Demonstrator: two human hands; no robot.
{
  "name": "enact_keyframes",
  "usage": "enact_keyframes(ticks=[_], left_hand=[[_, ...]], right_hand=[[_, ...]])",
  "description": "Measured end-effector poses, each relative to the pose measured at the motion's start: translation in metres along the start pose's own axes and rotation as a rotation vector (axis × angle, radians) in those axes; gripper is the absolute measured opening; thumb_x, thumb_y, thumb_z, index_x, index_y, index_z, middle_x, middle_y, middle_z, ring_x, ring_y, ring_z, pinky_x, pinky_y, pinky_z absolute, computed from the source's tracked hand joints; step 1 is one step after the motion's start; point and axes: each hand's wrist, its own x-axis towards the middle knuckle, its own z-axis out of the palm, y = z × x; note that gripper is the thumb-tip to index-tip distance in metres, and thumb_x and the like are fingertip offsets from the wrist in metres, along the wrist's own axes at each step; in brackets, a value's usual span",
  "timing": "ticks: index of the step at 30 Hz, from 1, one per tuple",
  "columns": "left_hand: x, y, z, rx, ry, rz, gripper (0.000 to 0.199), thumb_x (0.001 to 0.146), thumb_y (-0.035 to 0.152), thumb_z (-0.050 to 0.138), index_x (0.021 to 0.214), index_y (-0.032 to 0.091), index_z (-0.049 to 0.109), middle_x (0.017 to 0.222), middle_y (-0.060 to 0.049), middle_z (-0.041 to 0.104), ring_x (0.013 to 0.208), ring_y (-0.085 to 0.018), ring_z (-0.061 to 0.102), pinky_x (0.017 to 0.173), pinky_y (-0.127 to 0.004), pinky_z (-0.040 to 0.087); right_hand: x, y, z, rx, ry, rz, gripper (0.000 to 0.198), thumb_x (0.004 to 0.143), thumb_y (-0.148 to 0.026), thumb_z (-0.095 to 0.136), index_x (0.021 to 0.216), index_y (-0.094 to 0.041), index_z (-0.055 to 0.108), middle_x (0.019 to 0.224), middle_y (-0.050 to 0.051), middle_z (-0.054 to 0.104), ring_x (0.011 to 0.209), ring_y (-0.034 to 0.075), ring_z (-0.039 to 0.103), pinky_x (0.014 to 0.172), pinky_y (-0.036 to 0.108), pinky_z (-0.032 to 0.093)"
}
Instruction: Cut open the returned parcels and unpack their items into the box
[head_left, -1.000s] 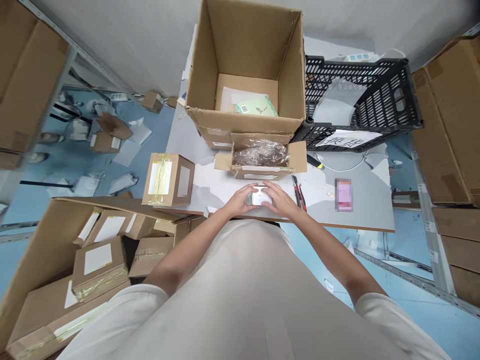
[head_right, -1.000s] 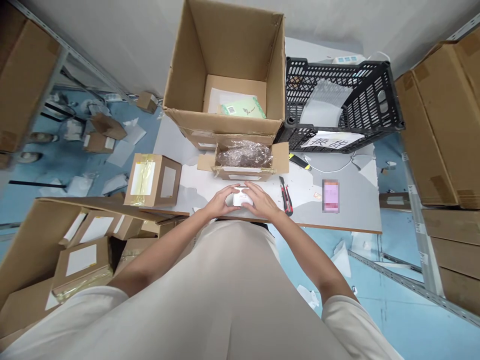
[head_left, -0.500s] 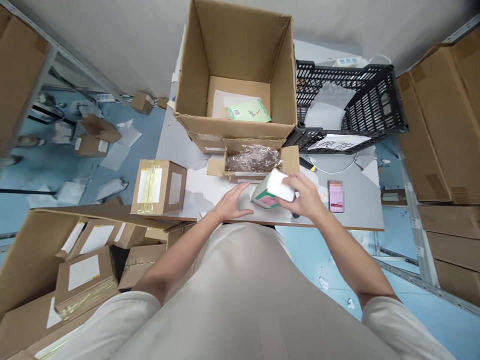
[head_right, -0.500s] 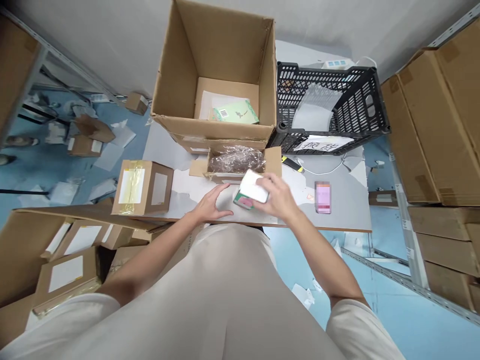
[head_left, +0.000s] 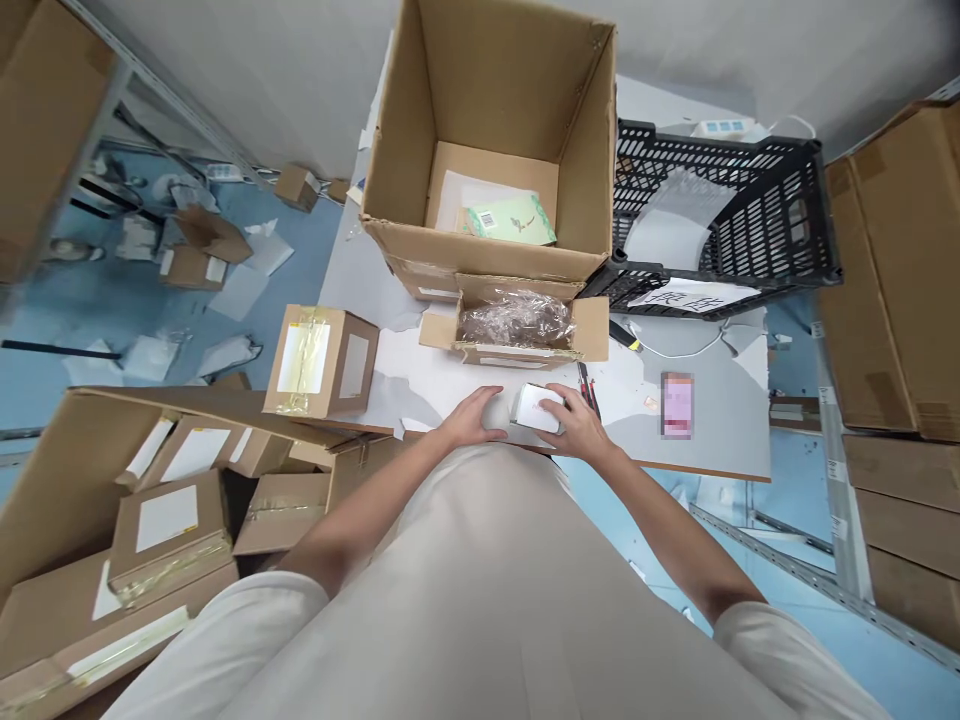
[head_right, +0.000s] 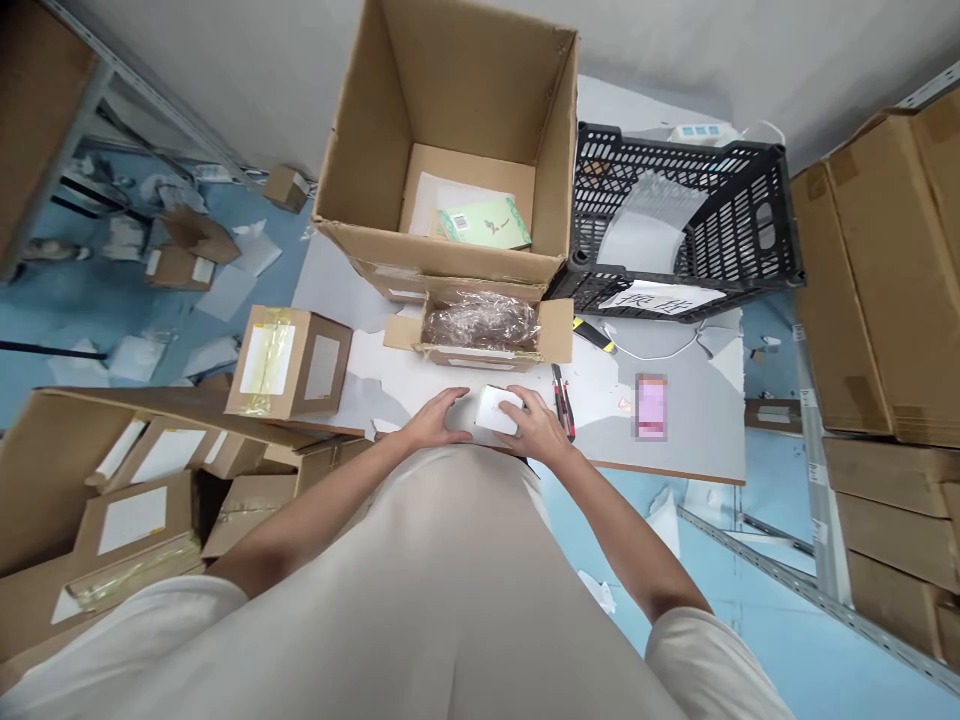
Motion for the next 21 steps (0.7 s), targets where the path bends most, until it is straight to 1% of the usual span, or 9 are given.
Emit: enact_keyframes(ticks=[2,4,6,9,11,12,15,18,21], left_hand=[[-0.001,0.000,0.006,-0.006,-0.016,-0.007,0.088,0.061,0.047,0.080,0.134,0.016,0.040,0.133,-0.016,0.050,0.125,-0.033,0.049,0.105,-0.051,0.042],[-0.002,0.002,0.012,-0.007,-0.024,-0.009,0.091,0.060,0.046,0.080,0.136,0.017,0.038,0.134,-0.017,0.048,0.126,-0.033,0.047,0.106,-0.051,0.040],[-0.003,0.005,0.017,-0.020,-0.029,-0.007,0.095,0.061,0.044,0.080,0.139,0.017,0.033,0.136,-0.017,0.046,0.128,-0.032,0.046,0.106,-0.050,0.040],[0.000,0.013,0.021,-0.041,-0.009,0.044,0.104,0.061,0.044,0.081,0.143,0.018,0.024,0.143,-0.019,0.038,0.135,-0.033,0.038,0.109,-0.050,0.037],[0.004,0.019,0.023,-0.049,0.003,0.090,0.107,0.060,0.045,0.082,0.144,0.019,0.021,0.146,-0.019,0.034,0.138,-0.033,0.034,0.111,-0.050,0.035],[0.007,0.021,0.024,-0.053,0.006,0.102,0.105,0.061,0.045,0.081,0.144,0.019,0.022,0.146,-0.019,0.036,0.137,-0.033,0.035,0.111,-0.049,0.035],[0.016,0.024,0.028,-0.058,0.006,0.118,0.089,0.066,0.042,0.078,0.137,0.020,0.030,0.135,-0.016,0.047,0.127,-0.031,0.047,0.104,-0.048,0.042],[0.023,0.020,0.036,-0.045,0.005,0.137,0.075,0.067,0.039,0.077,0.127,0.019,0.038,0.123,-0.014,0.052,0.117,-0.031,0.053,0.097,-0.048,0.046],[0.026,0.014,0.046,-0.045,-0.003,0.154,0.072,0.063,0.036,0.080,0.121,0.019,0.041,0.118,-0.013,0.053,0.113,-0.031,0.054,0.095,-0.049,0.047]], right_hand=[[-0.009,0.006,0.012,0.050,0.020,0.014,0.040,0.080,-0.040,0.065,0.115,-0.021,0.057,0.135,0.020,0.040,0.122,0.032,0.048,0.086,0.046,0.053],[-0.018,0.010,0.024,0.109,0.029,-0.013,0.040,0.082,-0.036,0.064,0.116,-0.020,0.055,0.136,0.021,0.036,0.124,0.032,0.047,0.085,0.045,0.054],[-0.027,0.013,0.035,0.152,0.051,-0.032,0.037,0.082,-0.032,0.063,0.116,-0.020,0.054,0.134,0.022,0.037,0.125,0.032,0.047,0.084,0.046,0.054],[-0.034,0.013,0.046,0.166,0.065,0.004,0.038,0.082,-0.030,0.064,0.116,-0.021,0.052,0.134,0.022,0.037,0.127,0.033,0.044,0.084,0.048,0.054],[-0.035,0.013,0.047,0.163,0.045,0.018,0.040,0.082,-0.030,0.064,0.119,-0.021,0.051,0.135,0.022,0.036,0.127,0.033,0.045,0.084,0.049,0.054],[-0.035,0.013,0.045,0.159,0.032,0.013,0.041,0.083,-0.030,0.063,0.120,-0.021,0.050,0.137,0.022,0.035,0.128,0.033,0.045,0.085,0.049,0.054],[-0.032,0.015,0.036,0.140,-0.001,-0.032,0.050,0.083,-0.036,0.063,0.127,-0.021,0.047,0.145,0.022,0.026,0.132,0.034,0.040,0.092,0.051,0.051],[-0.029,0.014,0.029,0.106,-0.021,-0.055,0.057,0.081,-0.043,0.065,0.132,-0.024,0.046,0.151,0.020,0.017,0.137,0.035,0.033,0.096,0.054,0.048],[-0.027,0.012,0.027,0.057,-0.071,-0.068,0.057,0.080,-0.043,0.066,0.131,-0.025,0.050,0.152,0.018,0.019,0.139,0.037,0.028,0.099,0.057,0.045]])
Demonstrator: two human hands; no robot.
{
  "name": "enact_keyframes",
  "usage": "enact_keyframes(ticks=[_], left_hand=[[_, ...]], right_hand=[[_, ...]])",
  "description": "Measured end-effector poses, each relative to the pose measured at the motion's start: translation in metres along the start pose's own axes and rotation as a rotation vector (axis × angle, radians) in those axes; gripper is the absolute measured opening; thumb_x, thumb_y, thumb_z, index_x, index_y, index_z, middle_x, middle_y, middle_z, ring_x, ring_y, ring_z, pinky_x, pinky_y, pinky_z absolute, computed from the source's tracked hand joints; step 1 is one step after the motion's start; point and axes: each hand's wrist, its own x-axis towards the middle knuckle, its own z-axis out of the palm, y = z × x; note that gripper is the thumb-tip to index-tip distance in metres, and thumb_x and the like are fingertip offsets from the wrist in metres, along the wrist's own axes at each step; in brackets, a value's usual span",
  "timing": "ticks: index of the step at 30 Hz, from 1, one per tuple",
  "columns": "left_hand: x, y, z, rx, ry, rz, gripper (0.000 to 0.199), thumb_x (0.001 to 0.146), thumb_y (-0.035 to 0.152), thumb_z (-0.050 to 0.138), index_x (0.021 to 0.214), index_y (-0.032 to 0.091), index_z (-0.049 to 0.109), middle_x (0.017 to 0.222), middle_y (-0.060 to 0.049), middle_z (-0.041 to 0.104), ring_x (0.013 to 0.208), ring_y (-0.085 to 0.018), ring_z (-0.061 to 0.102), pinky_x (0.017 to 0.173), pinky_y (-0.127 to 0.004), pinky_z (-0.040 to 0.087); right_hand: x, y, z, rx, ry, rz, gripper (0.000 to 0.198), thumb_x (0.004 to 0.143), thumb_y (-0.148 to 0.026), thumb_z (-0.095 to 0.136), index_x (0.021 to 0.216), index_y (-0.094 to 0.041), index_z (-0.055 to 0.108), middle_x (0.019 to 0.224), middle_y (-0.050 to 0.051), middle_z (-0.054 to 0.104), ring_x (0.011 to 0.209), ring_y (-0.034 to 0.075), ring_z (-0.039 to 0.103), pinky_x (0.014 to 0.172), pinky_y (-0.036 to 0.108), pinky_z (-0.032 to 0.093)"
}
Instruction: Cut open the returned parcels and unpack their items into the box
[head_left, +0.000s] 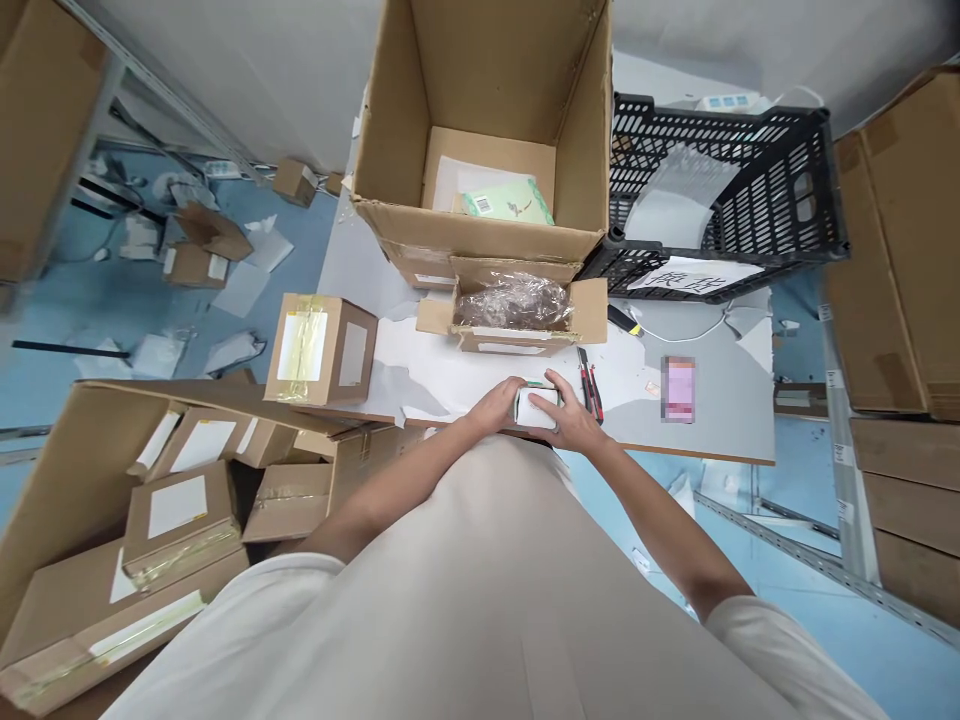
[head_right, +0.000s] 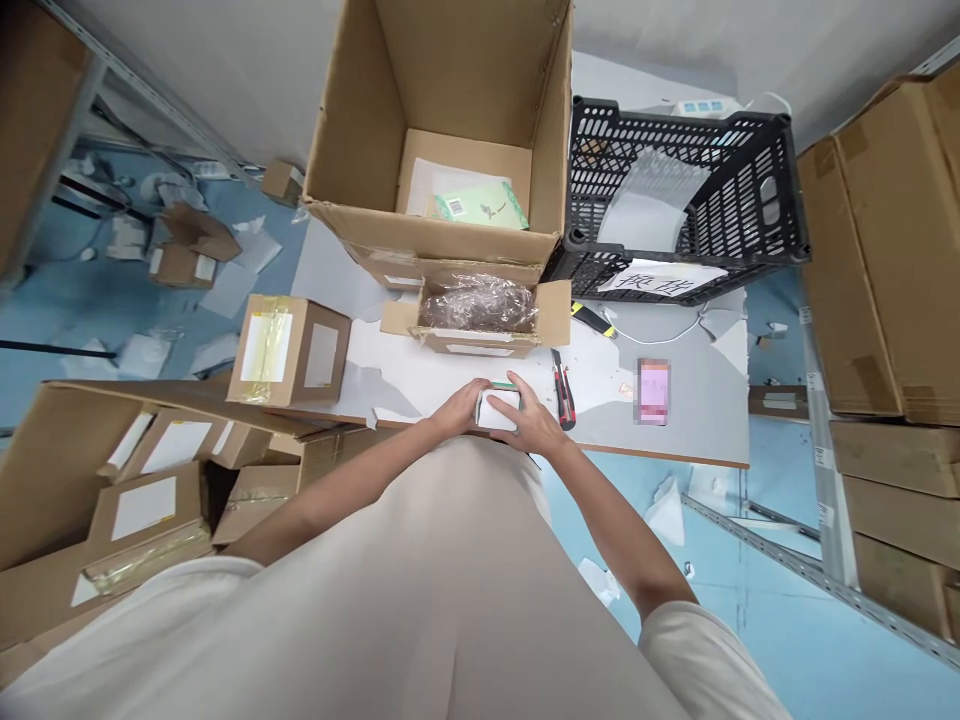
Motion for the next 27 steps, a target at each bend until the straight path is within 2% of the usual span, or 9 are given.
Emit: enact_keyframes(ticks=[5,9,14,17,19,21,24,27], left_hand=[[0.005,-0.005,0.007,0.007,-0.025,0.032,0.068,0.063,0.030,0.079,0.119,0.018,0.041,0.118,-0.014,0.052,0.114,-0.032,0.052,0.096,-0.049,0.045],[0.008,-0.005,0.004,0.023,-0.039,0.023,0.066,0.065,0.025,0.076,0.120,0.019,0.041,0.118,-0.013,0.051,0.115,-0.031,0.052,0.096,-0.048,0.046],[-0.005,-0.008,-0.009,0.049,-0.044,-0.071,0.091,0.055,0.033,0.084,0.131,0.019,0.035,0.127,-0.015,0.048,0.123,-0.034,0.048,0.100,-0.051,0.044],[-0.021,-0.012,-0.024,0.062,-0.011,-0.143,0.101,0.052,0.038,0.085,0.135,0.017,0.032,0.131,-0.017,0.046,0.127,-0.036,0.045,0.104,-0.054,0.040],[-0.031,-0.014,-0.034,0.071,0.014,-0.182,0.099,0.053,0.042,0.084,0.135,0.016,0.035,0.132,-0.018,0.047,0.127,-0.036,0.045,0.105,-0.055,0.039],[-0.039,-0.016,-0.043,0.089,0.026,-0.217,0.092,0.057,0.046,0.082,0.132,0.016,0.039,0.132,-0.018,0.048,0.126,-0.036,0.047,0.105,-0.055,0.039],[-0.045,-0.015,-0.051,0.114,-0.001,-0.247,0.079,0.063,0.049,0.077,0.128,0.017,0.045,0.129,-0.016,0.052,0.123,-0.034,0.051,0.103,-0.052,0.042],[-0.044,-0.011,-0.054,0.121,-0.036,-0.247,0.069,0.068,0.049,0.074,0.124,0.017,0.050,0.125,-0.014,0.056,0.118,-0.032,0.055,0.101,-0.050,0.045]], right_hand=[[0.004,0.003,-0.003,-0.068,-0.085,-0.023,0.053,0.084,-0.039,0.062,0.134,-0.026,0.050,0.147,0.018,0.029,0.136,0.035,0.031,0.100,0.056,0.043],[0.008,0.008,-0.007,-0.085,-0.149,-0.029,0.055,0.082,-0.037,0.065,0.134,-0.025,0.051,0.133,0.018,0.042,0.125,0.033,0.043,0.096,0.052,0.047],[0.014,0.006,-0.007,-0.098,-0.139,-0.046,0.056,0.079,-0.037,0.066,0.132,-0.024,0.053,0.125,0.018,0.048,0.117,0.032,0.047,0.092,0.051,0.048],[0.019,-0.006,-0.021,-0.098,-0.077,-0.053,0.056,0.077,-0.039,0.067,0.130,-0.024,0.055,0.122,0.017,0.049,0.114,0.032,0.050,0.091,0.051,0.049],[0.022,-0.019,-0.045,-0.105,-0.008,-0.035,0.056,0.077,-0.039,0.067,0.130,-0.026,0.055,0.122,0.016,0.049,0.114,0.033,0.050,0.091,0.050,0.050],[0.023,-0.034,-0.084,-0.119,0.085,-0.035,0.059,0.077,-0.038,0.067,0.134,-0.028,0.051,0.124,0.014,0.048,0.113,0.032,0.052,0.089,0.047,0.052],[0.019,-0.055,-0.164,-0.196,0.281,-0.067,0.072,0.074,-0.040,0.069,0.141,-0.035,0.042,0.124,0.012,0.050,0.108,0.031,0.057,0.085,0.046,0.054],[0.016,-0.060,-0.246,-0.432,0.619,0.035,0.077,0.064,-0.051,0.074,0.136,-0.041,0.049,0.115,0.009,0.056,0.103,0.034,0.057,0.084,0.053,0.050]])
